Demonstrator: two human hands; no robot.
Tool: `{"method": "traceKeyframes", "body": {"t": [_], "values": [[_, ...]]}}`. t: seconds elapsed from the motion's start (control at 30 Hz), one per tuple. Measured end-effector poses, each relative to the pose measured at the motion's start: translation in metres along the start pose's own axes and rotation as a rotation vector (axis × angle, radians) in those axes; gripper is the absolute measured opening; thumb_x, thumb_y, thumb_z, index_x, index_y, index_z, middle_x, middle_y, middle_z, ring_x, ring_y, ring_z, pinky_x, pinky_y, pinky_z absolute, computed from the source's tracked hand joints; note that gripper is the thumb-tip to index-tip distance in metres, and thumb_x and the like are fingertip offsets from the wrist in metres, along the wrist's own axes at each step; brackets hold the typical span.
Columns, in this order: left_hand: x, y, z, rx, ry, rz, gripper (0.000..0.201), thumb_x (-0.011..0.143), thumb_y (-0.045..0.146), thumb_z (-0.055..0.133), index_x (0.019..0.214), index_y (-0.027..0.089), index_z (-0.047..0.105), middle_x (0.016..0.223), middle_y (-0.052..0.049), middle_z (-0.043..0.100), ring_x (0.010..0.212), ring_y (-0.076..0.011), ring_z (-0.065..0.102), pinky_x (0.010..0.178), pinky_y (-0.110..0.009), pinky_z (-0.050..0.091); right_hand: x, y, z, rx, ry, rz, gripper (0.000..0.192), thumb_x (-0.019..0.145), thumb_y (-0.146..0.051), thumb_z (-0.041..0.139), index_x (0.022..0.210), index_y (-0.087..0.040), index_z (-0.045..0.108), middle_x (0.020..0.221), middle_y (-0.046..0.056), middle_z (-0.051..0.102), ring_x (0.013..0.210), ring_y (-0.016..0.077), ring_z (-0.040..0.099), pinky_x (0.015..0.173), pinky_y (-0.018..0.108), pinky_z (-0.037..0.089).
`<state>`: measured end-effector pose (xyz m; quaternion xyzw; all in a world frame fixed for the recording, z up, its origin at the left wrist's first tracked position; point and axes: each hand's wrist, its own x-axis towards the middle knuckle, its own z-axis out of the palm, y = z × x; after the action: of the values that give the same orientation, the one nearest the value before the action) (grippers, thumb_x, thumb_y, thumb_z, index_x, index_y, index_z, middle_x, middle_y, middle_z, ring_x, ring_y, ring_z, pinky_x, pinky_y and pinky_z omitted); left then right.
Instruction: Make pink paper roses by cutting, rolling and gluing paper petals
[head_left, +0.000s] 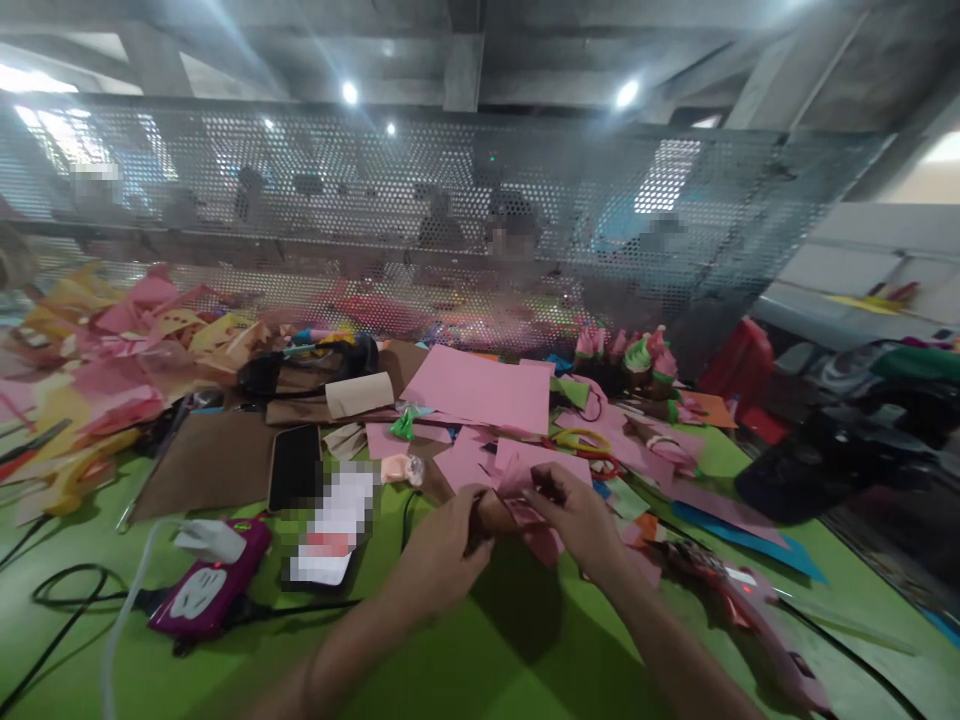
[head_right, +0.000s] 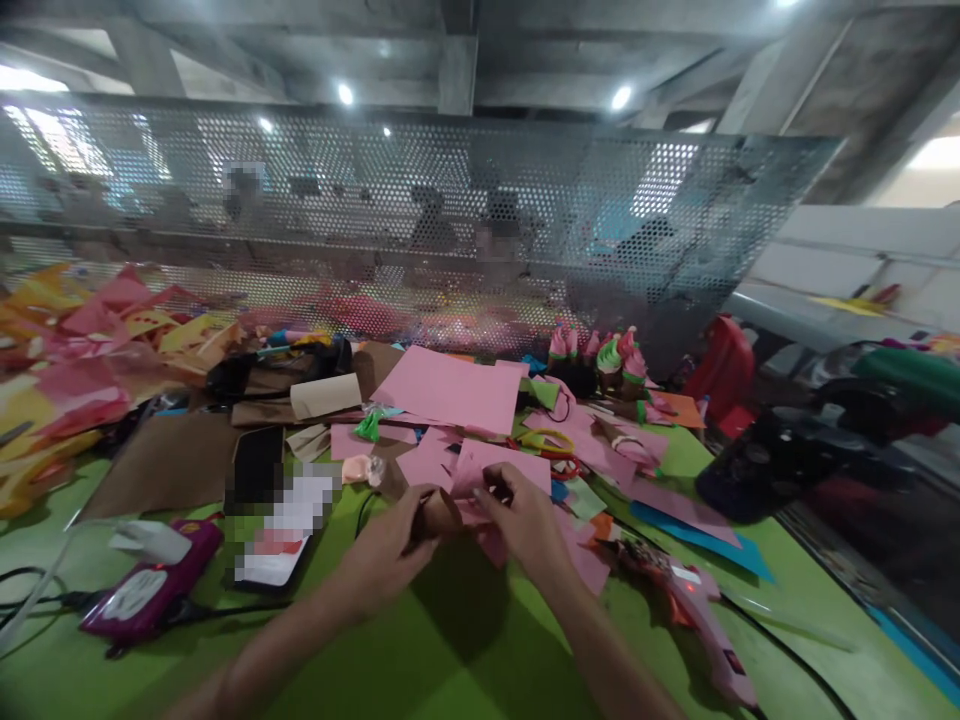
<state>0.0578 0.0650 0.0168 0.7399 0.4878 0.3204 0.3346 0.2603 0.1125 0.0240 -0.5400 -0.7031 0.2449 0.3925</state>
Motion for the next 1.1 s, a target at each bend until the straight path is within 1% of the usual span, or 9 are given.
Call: {"method": "traceKeyframes", "body": {"t": [0.13, 0.3, 0.37, 0.47, 0.6, 0.77, 0.87, 0.93, 1.1], "values": [[0.001, -0.008, -0.004, 0.223, -0.014, -0.038, 0.055, 0.084, 0.022, 0.050, 0.138, 0.020, 0.040, 0.127, -0.016, 0.058, 0.109, -0.0335, 0.058, 0.090, -0.044, 0.041, 0.000, 0.004, -0.002, -0.144, 0.082, -0.010, 0.029, 0.076, -0.032, 0.063, 0.104, -0.022, 0.063, 0.101, 0.007, 0.066, 0.076, 0.0221, 0.060, 0.072, 0.036, 0.046], [0.003, -0.010, -0.008, 0.421, 0.023, -0.033, 0.053, 0.084, 0.025, 0.050, 0.136, 0.019, 0.044, 0.118, -0.015, 0.062, 0.105, -0.0340, 0.057, 0.089, -0.046, 0.041, 0.001, -0.003, -0.008, -0.356, 0.202, -0.168, 0.036, 0.084, -0.029, 0.055, 0.120, -0.025, 0.056, 0.111, 0.010, 0.061, 0.079, 0.0231, 0.060, 0.072, 0.037, 0.047], [0.004, -0.009, -0.009, 0.475, 0.036, -0.016, 0.050, 0.082, 0.026, 0.051, 0.132, 0.016, 0.049, 0.115, -0.016, 0.061, 0.104, -0.0350, 0.056, 0.087, -0.047, 0.042, 0.007, -0.015, -0.009, -0.392, 0.196, -0.227, 0.034, 0.086, -0.028, 0.053, 0.120, -0.026, 0.057, 0.106, 0.010, 0.063, 0.081, 0.0245, 0.061, 0.073, 0.038, 0.048], [0.007, -0.010, -0.010, 0.498, 0.023, 0.019, 0.053, 0.082, 0.031, 0.052, 0.132, 0.013, 0.049, 0.115, -0.019, 0.060, 0.105, -0.0366, 0.054, 0.086, -0.049, 0.043, 0.031, -0.046, 0.001, -0.416, 0.083, -0.349, 0.034, 0.086, -0.025, 0.054, 0.120, -0.026, 0.058, 0.108, 0.010, 0.067, 0.092, 0.0267, 0.062, 0.081, 0.041, 0.049], [0.010, -0.015, -0.011, 0.463, 0.019, 0.025, 0.065, 0.075, 0.028, 0.057, 0.137, 0.012, 0.044, 0.119, -0.018, 0.058, 0.111, -0.0364, 0.052, 0.092, -0.051, 0.041, 0.086, -0.094, 0.042, -0.549, -0.116, -0.529, 0.042, 0.084, -0.020, 0.057, 0.126, -0.022, 0.058, 0.123, 0.010, 0.065, 0.112, 0.0288, 0.057, 0.095, 0.046, 0.044], [0.016, -0.020, -0.014, 0.439, 0.059, 0.017, 0.061, 0.076, 0.029, 0.054, 0.135, 0.015, 0.047, 0.120, -0.018, 0.059, 0.108, -0.0359, 0.054, 0.087, -0.050, 0.045, 0.141, -0.127, 0.123, -0.630, -0.347, -0.639, 0.034, 0.085, -0.020, 0.061, 0.118, -0.017, 0.066, 0.114, 0.011, 0.070, 0.106, 0.0253, 0.062, 0.092, 0.037, 0.045], [0.018, -0.020, -0.015, 0.410, 0.063, 0.023, 0.050, 0.079, 0.028, 0.053, 0.127, 0.016, 0.054, 0.120, -0.017, 0.060, 0.108, -0.0358, 0.055, 0.085, -0.050, 0.046, 0.148, -0.130, 0.168, -0.685, -0.505, -0.726, 0.020, 0.086, -0.019, 0.064, 0.105, -0.020, 0.071, 0.105, 0.007, 0.072, 0.104, 0.0233, 0.062, 0.091, 0.036, 0.046], [0.018, -0.021, -0.015, 0.388, 0.079, 0.073, 0.047, 0.080, 0.028, 0.053, 0.126, 0.018, 0.055, 0.121, -0.017, 0.060, 0.112, -0.0368, 0.053, 0.087, -0.051, 0.045, 0.146, -0.128, 0.191, -0.722, -0.559, -0.768, 0.023, 0.091, -0.026, 0.061, 0.112, -0.018, 0.065, 0.115, 0.008, 0.066, 0.103, 0.0227, 0.062, 0.089, 0.040, 0.050], [0.018, -0.022, -0.015, 0.336, 0.096, 0.146, 0.052, 0.081, 0.024, 0.052, 0.133, 0.020, 0.051, 0.120, -0.017, 0.062, 0.118, -0.0381, 0.049, 0.090, -0.052, 0.042, 0.143, -0.127, 0.214, -0.777, -0.565, -0.762, 0.032, 0.094, -0.032, 0.058, 0.122, -0.017, 0.056, 0.123, 0.009, 0.058, 0.101, 0.0223, 0.062, 0.085, 0.043, 0.054]]}}
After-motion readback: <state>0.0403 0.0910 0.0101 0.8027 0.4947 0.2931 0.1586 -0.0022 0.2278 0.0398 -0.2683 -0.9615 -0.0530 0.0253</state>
